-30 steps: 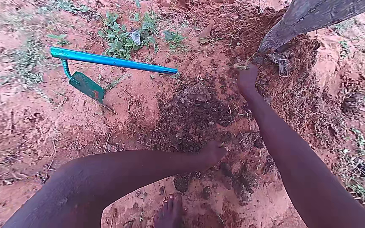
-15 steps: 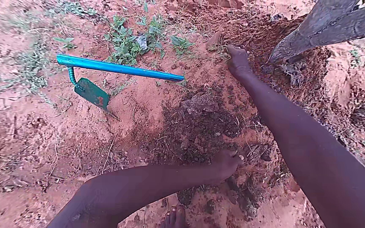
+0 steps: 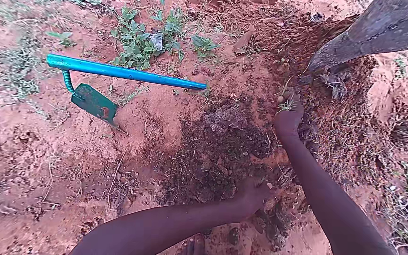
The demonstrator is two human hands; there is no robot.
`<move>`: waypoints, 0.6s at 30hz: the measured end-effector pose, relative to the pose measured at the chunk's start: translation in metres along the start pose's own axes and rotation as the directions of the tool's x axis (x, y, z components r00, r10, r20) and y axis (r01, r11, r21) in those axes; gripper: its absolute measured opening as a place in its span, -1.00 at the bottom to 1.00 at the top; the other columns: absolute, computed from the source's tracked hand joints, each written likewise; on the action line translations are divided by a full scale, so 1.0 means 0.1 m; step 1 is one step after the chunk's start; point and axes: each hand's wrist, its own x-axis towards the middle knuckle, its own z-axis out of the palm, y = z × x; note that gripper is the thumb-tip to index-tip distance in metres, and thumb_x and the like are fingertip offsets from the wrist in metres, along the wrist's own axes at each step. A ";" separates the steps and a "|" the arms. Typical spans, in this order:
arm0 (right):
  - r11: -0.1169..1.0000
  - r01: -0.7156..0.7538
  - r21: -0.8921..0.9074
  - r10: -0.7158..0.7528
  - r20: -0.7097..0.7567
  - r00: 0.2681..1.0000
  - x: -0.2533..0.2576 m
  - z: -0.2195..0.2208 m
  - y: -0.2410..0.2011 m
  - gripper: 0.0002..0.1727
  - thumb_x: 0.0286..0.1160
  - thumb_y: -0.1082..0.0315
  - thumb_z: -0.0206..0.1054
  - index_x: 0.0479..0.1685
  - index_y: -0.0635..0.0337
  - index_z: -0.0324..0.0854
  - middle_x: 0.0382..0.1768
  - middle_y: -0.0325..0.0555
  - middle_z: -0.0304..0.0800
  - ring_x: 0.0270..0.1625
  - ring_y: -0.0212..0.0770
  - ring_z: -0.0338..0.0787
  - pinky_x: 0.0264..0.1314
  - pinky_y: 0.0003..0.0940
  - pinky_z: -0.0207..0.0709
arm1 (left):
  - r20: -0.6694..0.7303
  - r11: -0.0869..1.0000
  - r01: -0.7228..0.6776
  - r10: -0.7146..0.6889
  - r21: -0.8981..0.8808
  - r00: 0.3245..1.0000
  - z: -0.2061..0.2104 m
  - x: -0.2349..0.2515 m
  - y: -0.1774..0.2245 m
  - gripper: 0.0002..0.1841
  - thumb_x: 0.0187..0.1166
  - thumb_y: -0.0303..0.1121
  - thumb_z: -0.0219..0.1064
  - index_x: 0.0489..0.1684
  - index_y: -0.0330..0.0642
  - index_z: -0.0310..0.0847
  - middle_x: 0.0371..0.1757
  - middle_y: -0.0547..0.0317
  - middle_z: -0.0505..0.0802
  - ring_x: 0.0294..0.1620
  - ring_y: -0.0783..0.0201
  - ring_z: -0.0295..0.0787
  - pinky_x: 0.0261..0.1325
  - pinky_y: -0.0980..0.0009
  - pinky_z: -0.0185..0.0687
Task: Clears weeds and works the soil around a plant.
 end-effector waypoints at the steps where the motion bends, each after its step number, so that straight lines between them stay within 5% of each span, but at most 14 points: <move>1: 0.999 0.019 -0.028 -0.019 0.001 1.000 -0.08 -0.07 0.00 -0.78 0.77 0.39 0.10 -0.04 0.41 0.54 -0.29 -0.17 0.62 -0.29 -0.49 0.57 -0.13 -0.44 0.51 | -0.010 1.000 0.003 -0.003 -0.002 1.000 -0.02 0.00 -0.01 -0.78 0.85 -0.37 0.09 -0.21 -0.26 0.55 -0.52 0.37 0.45 -0.61 0.53 0.28 -0.49 0.60 0.24; 4: 0.979 0.131 -0.154 -0.138 -0.038 0.990 0.07 -0.23 0.01 -0.69 0.70 0.32 0.29 0.03 0.49 0.58 -0.23 0.04 0.72 -0.23 -0.36 0.67 -0.05 -0.38 0.55 | -0.022 0.999 0.023 -0.023 0.022 0.999 -0.02 0.01 -0.05 -0.76 0.85 -0.35 0.08 -0.18 -0.26 0.59 -0.53 0.37 0.47 -0.61 0.52 0.31 -0.48 0.60 0.28; 6: 0.928 0.246 -0.279 -0.252 0.017 0.968 0.45 -0.22 -0.10 -0.59 0.54 0.25 0.47 0.07 0.50 0.65 -0.09 0.28 0.84 -0.04 -0.02 0.84 0.14 -0.07 0.63 | -0.030 1.000 0.021 -0.021 0.021 0.999 -0.01 0.02 -0.04 -0.76 0.85 -0.34 0.08 -0.18 -0.25 0.59 -0.54 0.38 0.48 -0.62 0.53 0.31 -0.50 0.60 0.27; 8: 0.857 0.329 -0.397 -0.298 0.138 0.944 0.89 -0.07 -0.24 -0.63 0.56 0.29 0.41 0.12 0.46 0.71 0.02 0.40 0.84 0.13 0.31 0.83 0.26 0.26 0.55 | -0.041 1.000 0.005 -0.005 -0.012 0.999 0.01 0.02 -0.03 -0.77 0.84 -0.36 0.10 -0.22 -0.24 0.59 -0.54 0.39 0.50 -0.64 0.56 0.31 -0.54 0.64 0.25; 11: 0.732 0.374 -0.569 -0.183 0.364 0.913 1.44 0.29 -0.38 -0.66 0.55 0.51 0.23 0.23 0.44 0.69 0.28 0.47 0.72 0.40 0.44 0.69 0.45 0.35 0.44 | -0.032 0.998 -0.009 0.007 -0.063 0.999 0.03 0.03 0.01 -0.76 0.85 -0.36 0.09 -0.22 -0.24 0.58 -0.51 0.38 0.50 -0.63 0.57 0.29 -0.54 0.65 0.23; 14: 0.620 0.371 -0.691 0.052 0.508 0.860 1.77 0.66 -0.40 -0.49 0.41 0.62 0.33 0.42 0.48 0.55 0.57 0.52 0.40 0.66 0.53 0.35 0.55 0.43 0.33 | -0.024 0.997 -0.006 0.004 -0.071 1.000 0.00 0.00 0.05 -0.76 0.86 -0.35 0.07 -0.18 -0.25 0.57 -0.51 0.38 0.48 -0.64 0.56 0.28 -0.54 0.65 0.23; 18: 0.538 0.440 -0.719 0.031 0.539 0.842 1.80 0.88 -0.35 -0.53 0.37 0.61 0.38 0.34 0.53 0.59 0.44 0.54 0.55 0.67 0.56 0.30 0.62 0.44 0.18 | -0.055 0.994 -0.015 0.009 -0.109 0.998 -0.04 -0.02 0.06 -0.76 0.86 -0.37 0.06 -0.17 -0.27 0.60 -0.55 0.40 0.48 -0.66 0.59 0.28 -0.56 0.67 0.22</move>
